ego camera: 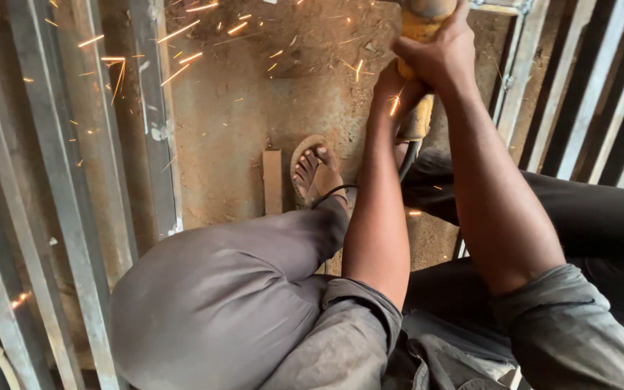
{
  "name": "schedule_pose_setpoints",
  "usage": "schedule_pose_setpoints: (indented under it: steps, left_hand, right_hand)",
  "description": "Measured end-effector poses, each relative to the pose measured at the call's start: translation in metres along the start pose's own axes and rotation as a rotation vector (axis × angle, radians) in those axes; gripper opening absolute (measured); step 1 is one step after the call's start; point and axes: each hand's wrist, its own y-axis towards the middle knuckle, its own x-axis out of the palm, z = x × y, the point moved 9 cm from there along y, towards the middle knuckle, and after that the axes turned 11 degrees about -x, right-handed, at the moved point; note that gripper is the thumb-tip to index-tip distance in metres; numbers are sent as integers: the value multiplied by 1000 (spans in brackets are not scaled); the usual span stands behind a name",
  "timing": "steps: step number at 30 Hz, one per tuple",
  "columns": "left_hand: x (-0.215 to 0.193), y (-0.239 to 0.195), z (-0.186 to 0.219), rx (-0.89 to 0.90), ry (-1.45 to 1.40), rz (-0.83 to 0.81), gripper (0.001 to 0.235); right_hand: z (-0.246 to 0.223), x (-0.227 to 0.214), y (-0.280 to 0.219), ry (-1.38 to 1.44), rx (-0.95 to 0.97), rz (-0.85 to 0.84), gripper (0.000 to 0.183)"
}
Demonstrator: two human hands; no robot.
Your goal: The person uses an angle grinder to smooth out welded joints on a metal gate structure laid on the ground.
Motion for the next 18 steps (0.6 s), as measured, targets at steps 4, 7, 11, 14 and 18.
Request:
schedule_pose_setpoints:
  steps: [4,7,11,14,18]
  left_hand:
    - [67,15,-12,-9,160,-78,60]
    - [118,22,-21,7,181,-84,62]
    - [140,48,-50,-83,272,-151,66]
    - [144,67,-49,-16,187,-161,70]
    - [153,84,-62,-74,205,-133,71]
  right_hand:
    - [56,-38,-14,127,182,59,91]
    - [93,-73,-23,-46,203,103,98]
    - [120,-75,-27,-5,217,123,96]
    - [113,-73,-18,1,158,144,97]
    - [117,-75,-12,-9,188,130,94]
